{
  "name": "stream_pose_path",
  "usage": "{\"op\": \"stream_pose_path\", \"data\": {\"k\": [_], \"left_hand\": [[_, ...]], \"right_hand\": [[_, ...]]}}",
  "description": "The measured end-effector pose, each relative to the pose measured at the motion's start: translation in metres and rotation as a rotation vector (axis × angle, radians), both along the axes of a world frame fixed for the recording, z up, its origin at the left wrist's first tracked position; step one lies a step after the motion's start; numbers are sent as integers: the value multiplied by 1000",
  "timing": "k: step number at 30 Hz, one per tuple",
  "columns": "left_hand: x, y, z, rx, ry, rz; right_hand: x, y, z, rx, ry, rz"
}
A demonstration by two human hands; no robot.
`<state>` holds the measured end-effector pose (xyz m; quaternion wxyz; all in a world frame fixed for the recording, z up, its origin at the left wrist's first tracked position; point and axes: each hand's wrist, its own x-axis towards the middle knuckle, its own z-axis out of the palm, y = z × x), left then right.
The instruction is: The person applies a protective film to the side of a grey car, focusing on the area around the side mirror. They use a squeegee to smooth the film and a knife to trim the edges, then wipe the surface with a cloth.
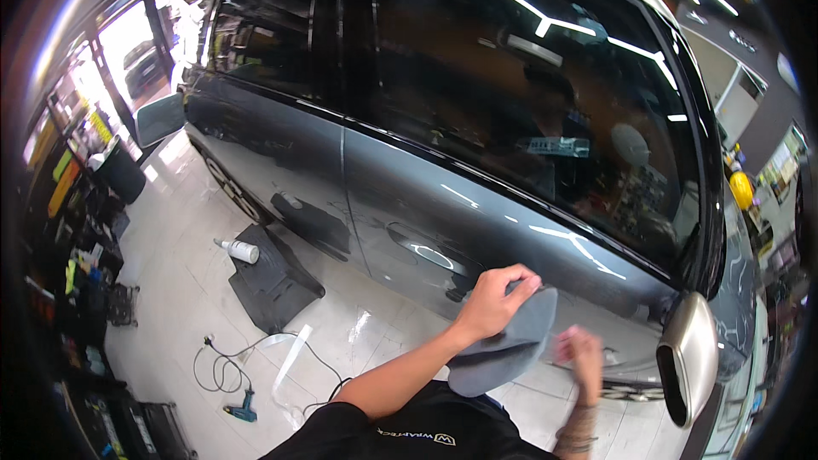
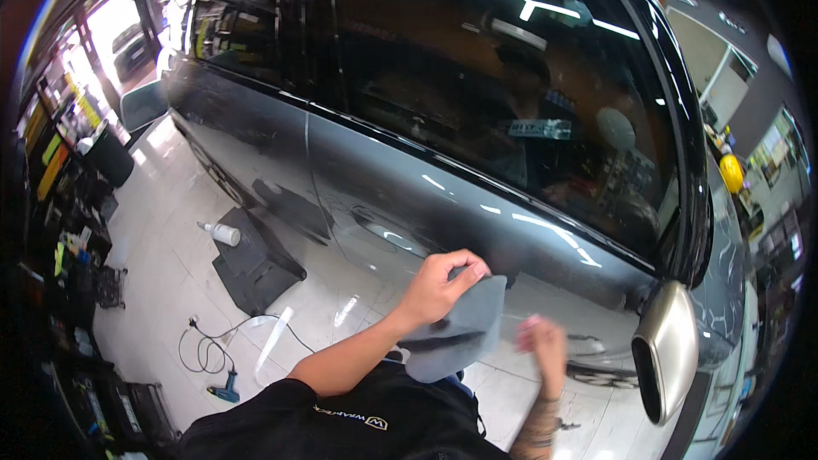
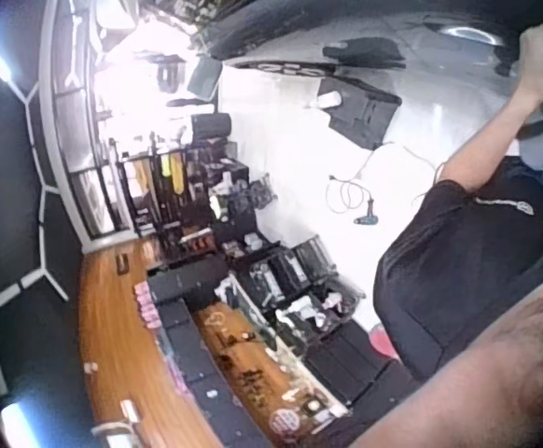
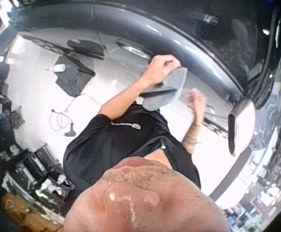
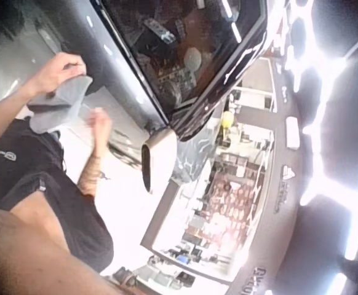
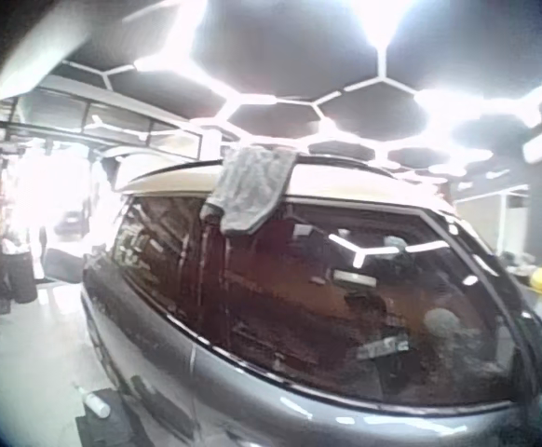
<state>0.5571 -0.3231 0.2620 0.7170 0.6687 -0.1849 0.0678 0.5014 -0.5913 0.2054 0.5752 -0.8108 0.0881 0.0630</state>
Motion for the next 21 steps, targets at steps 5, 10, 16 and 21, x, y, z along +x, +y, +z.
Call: {"op": "stream_pose_path", "data": {"k": [5,10,16,21], "left_hand": [[-27,-5,-43,252,142,78],[-47,7,-45,406,132,-21],[-43,-5,-46,328,110,-168],[-43,10,-59,244,216,-166]], "right_hand": [[-37,112,-82,1061,171,11],[-37,82,-96,953,108,27],[-55,74,-190,1010,463,-191],[-77,85,-148,689,312,-93]]}}
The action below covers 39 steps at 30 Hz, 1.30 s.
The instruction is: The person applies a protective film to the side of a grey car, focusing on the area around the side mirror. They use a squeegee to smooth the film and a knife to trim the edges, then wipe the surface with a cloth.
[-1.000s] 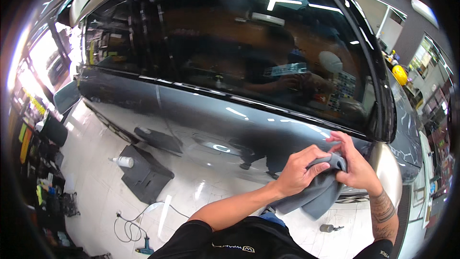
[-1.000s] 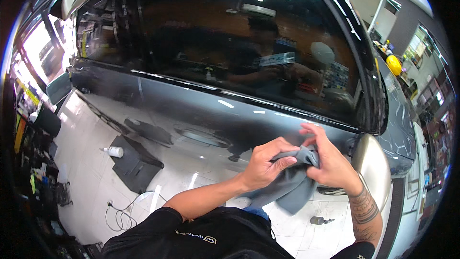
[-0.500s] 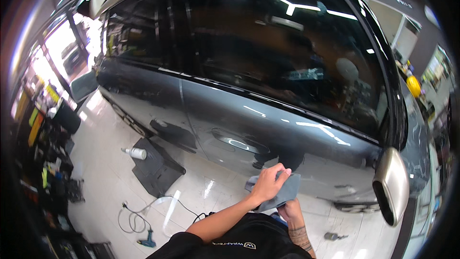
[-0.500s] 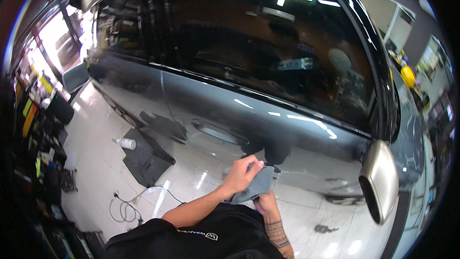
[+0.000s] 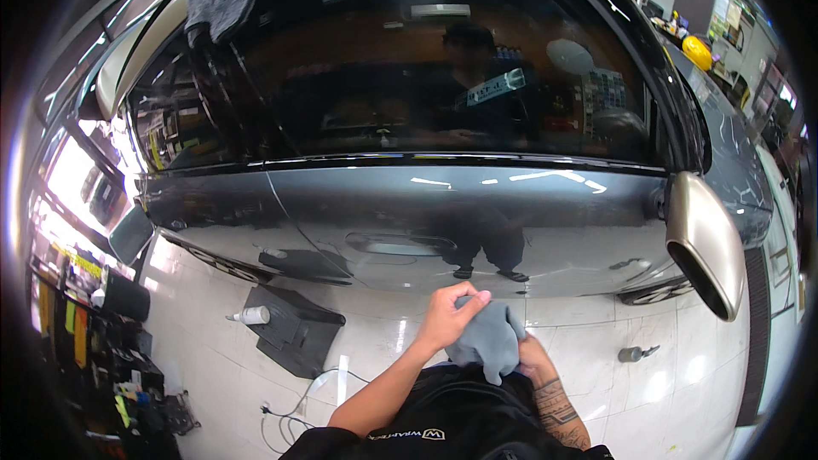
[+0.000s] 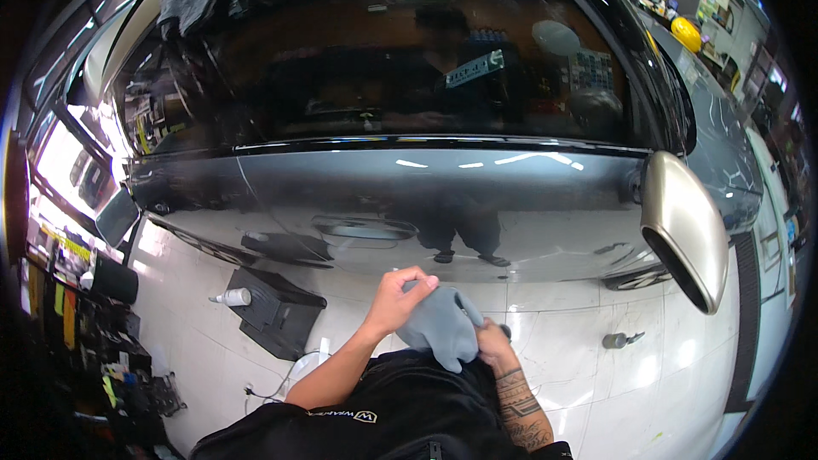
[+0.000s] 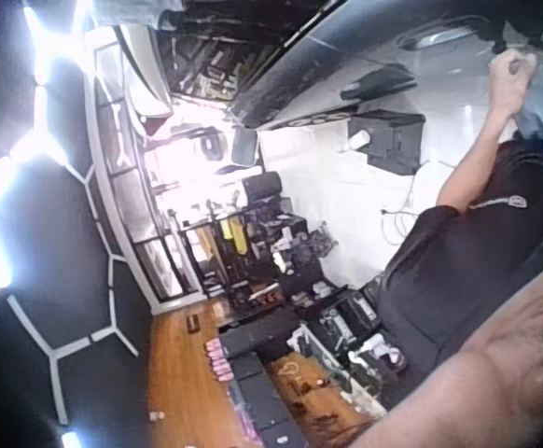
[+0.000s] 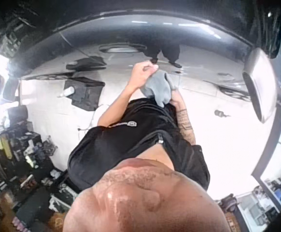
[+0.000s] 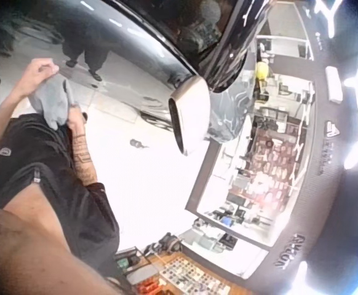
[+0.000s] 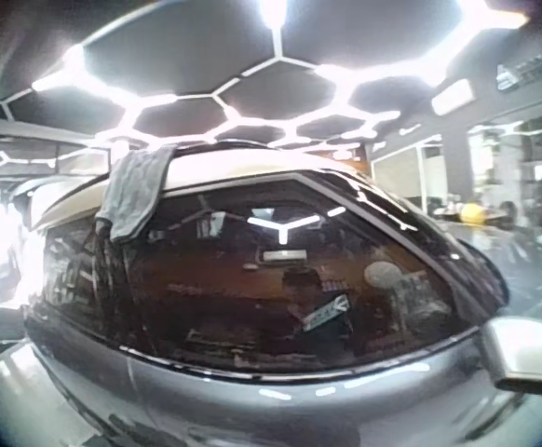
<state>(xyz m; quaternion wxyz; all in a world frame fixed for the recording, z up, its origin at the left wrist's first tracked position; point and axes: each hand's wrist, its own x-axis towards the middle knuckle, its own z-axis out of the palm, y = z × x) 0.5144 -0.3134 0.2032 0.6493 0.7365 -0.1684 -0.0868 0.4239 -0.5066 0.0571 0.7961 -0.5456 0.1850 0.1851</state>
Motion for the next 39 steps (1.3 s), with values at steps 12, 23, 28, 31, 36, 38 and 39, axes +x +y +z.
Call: {"op": "stream_pose_path", "data": {"k": [12,23,28,31,36,38,39], "left_hand": [[-31,-11,-39,246,232,-75],[-44,-126,-45,416,333,-159],[-86,-235,-53,55,273,-5],[-109,-287,-57,-1,151,147],[-133,-320,-60,572,248,54],[-141,-332,-66,548,272,69],[-142,-338,-63,519,263,93]], "right_hand": [[-20,-30,-44,-173,-154,-393],[-48,-98,-65,632,244,-22],[-85,-199,-42,655,169,-116],[-101,-268,-50,760,275,-281],[-138,-344,-70,755,187,-386],[-143,-343,-93,659,350,-172],[-150,-347,-92,626,267,-119]]}}
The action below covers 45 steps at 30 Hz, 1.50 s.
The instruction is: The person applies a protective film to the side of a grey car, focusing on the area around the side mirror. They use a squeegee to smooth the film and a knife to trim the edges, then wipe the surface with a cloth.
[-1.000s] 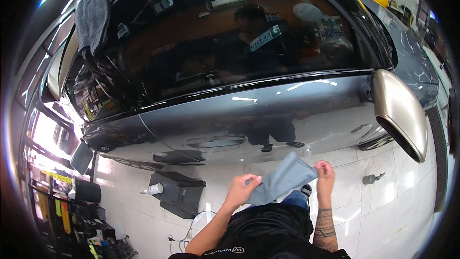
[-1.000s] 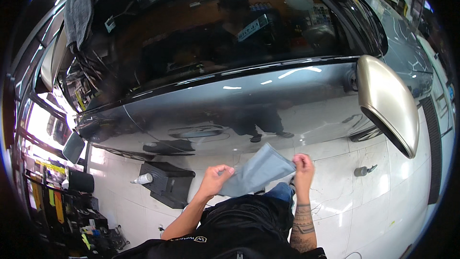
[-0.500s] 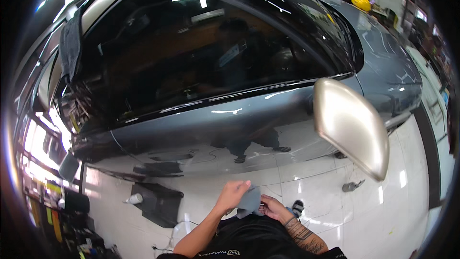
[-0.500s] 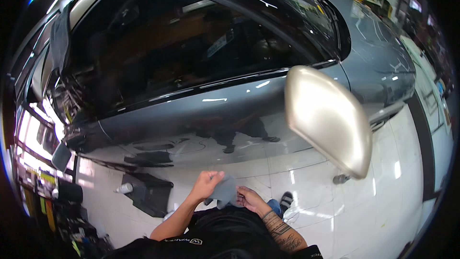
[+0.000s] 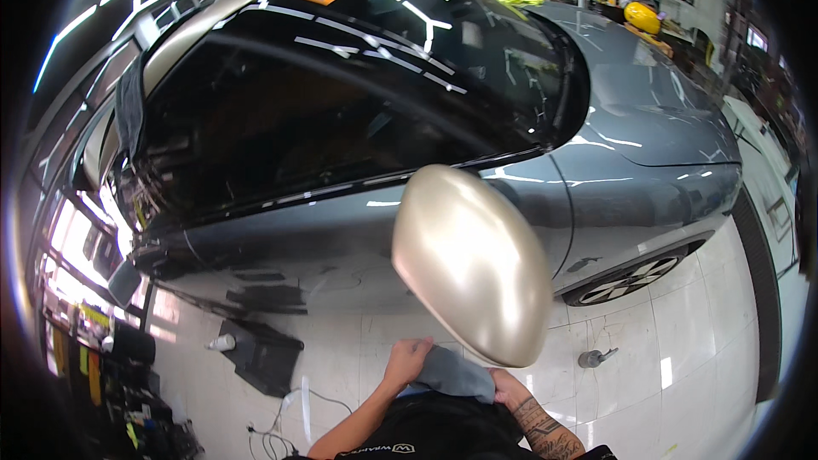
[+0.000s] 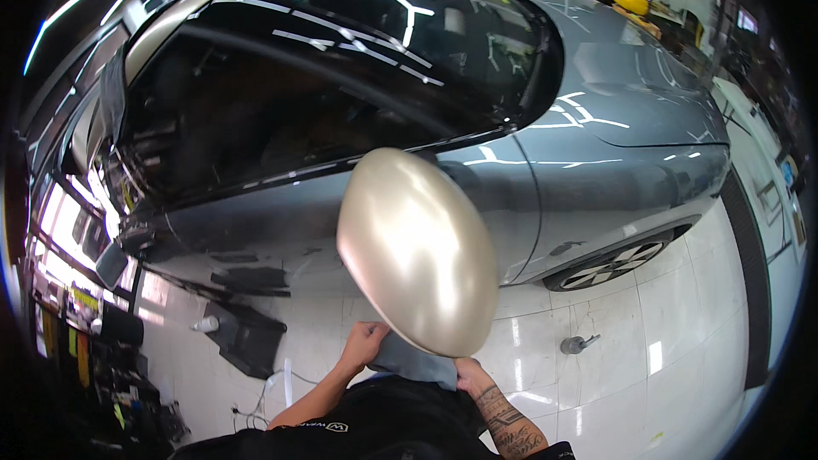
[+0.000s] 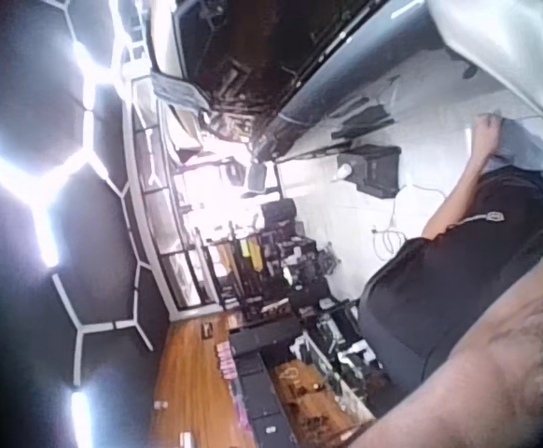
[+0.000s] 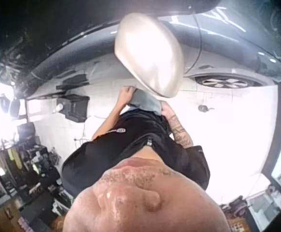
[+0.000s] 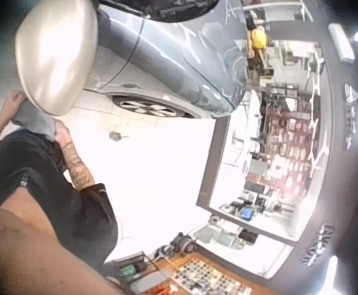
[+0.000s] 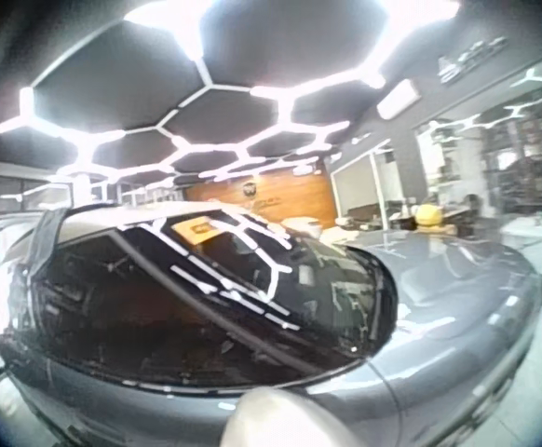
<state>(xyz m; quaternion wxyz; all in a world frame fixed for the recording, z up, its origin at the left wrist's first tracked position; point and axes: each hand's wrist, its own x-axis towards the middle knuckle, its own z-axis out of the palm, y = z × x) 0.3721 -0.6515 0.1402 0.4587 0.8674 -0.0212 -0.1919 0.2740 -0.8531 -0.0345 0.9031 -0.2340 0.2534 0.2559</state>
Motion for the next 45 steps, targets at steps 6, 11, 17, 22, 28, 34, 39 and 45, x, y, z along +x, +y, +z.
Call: {"op": "stream_pose_path", "data": {"k": [6,11,17,22,28,34,39,45], "left_hand": [[3,-41,-16,-358,-112,114],[3,-58,-8,-380,-162,52],[-1,-60,-4,-78,-435,-249],[-3,-58,-23,24,-720,-332],[-5,-35,-26,-111,-400,49],[0,22,-8,-369,342,-197],[50,82,37,-1067,169,68],[180,69,123,-464,-685,-143]], "right_hand": [[7,-17,38,-191,-321,118],[5,-32,47,-274,-351,149],[32,-29,54,-376,-412,209],[49,-37,58,-439,-440,238],[48,-51,54,-502,-437,264],[42,-59,53,-596,-429,266],[25,-63,51,-528,-299,385],[-36,-91,12,-863,-30,-128]]}}
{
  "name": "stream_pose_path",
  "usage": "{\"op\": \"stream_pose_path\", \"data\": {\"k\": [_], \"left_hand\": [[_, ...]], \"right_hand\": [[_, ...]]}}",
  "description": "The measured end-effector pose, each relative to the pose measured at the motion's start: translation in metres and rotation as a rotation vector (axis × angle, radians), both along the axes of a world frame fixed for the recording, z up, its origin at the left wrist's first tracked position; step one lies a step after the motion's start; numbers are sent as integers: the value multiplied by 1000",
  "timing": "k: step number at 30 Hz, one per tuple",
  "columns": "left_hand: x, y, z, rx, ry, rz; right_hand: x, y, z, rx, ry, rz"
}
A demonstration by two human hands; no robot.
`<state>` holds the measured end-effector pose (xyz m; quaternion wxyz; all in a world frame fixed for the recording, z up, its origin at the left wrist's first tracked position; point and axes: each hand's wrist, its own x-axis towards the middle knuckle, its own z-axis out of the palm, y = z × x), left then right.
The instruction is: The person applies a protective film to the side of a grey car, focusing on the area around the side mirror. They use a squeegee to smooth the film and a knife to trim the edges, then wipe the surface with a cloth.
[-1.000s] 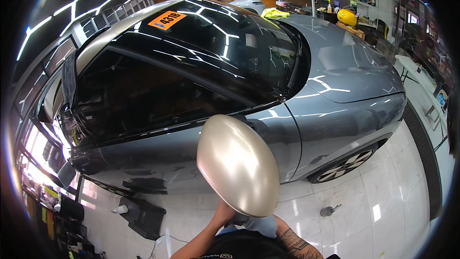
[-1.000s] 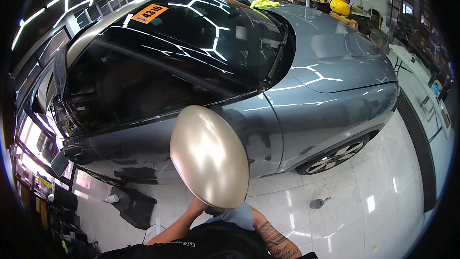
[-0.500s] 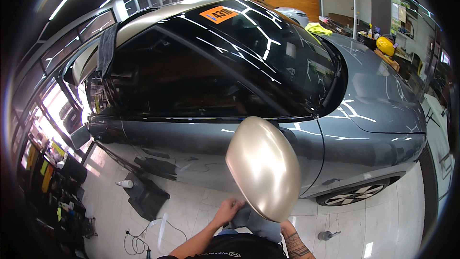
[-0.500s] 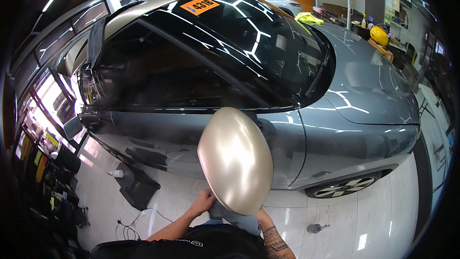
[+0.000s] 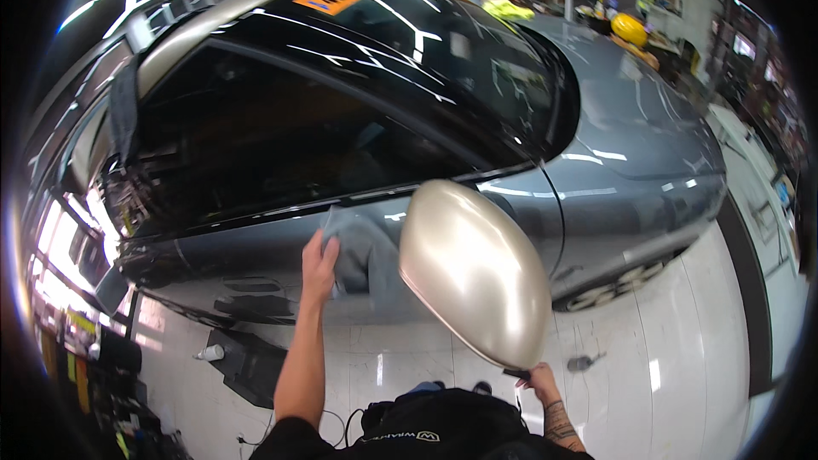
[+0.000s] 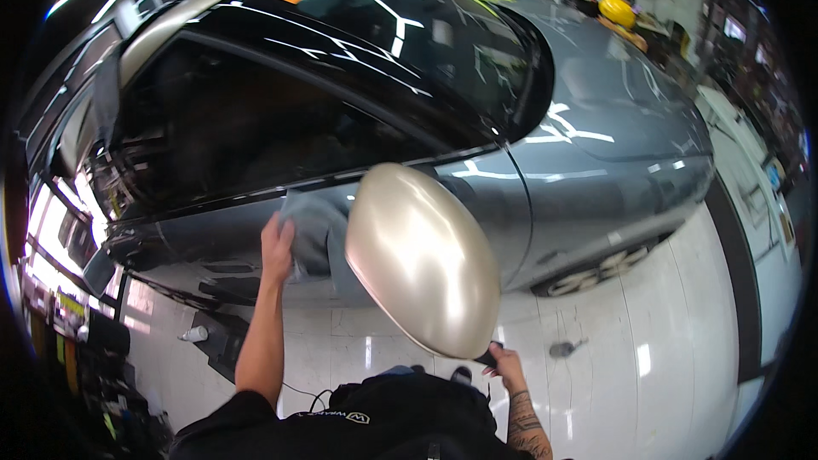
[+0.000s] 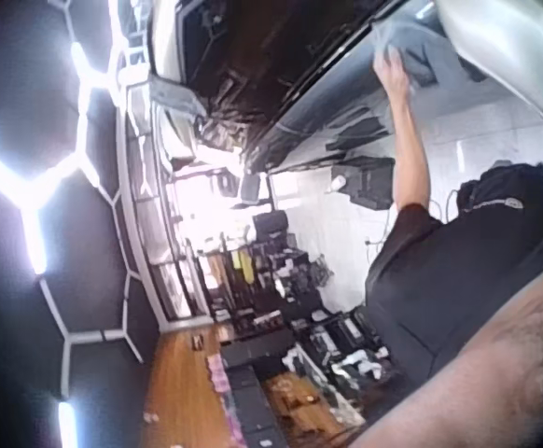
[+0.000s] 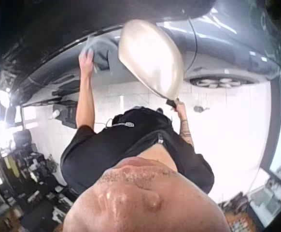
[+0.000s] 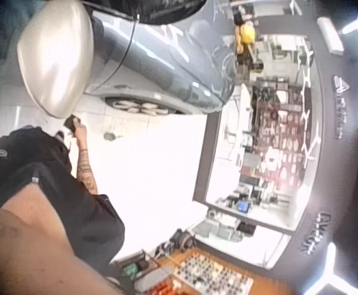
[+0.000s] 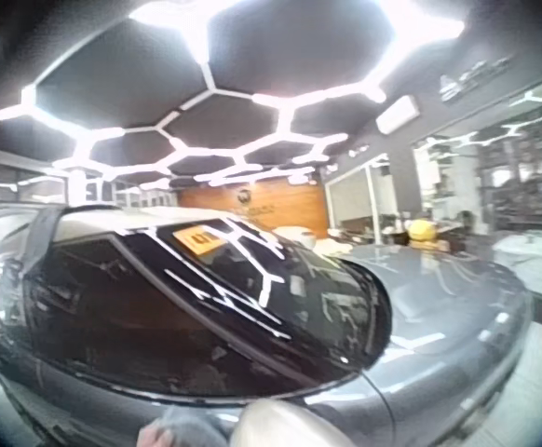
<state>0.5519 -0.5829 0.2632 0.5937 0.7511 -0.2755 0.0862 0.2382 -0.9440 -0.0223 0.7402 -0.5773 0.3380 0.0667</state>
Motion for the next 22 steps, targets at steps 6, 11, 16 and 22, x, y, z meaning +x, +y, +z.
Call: {"op": "stream_pose_path", "data": {"k": [6,11,16,22], "left_hand": [[70,-101,-14,551,-380,-379],[80,-129,-7,650,-366,-557],[68,-105,-37,561,-235,-400],[18,-108,-27,448,-111,-3]], "right_hand": [[-121,-13,-46,-89,333,-333],[-281,27,-88,-282,517,-403],[-327,74,-109,56,704,-306],[-365,43,-106,240,650,-325]]}}
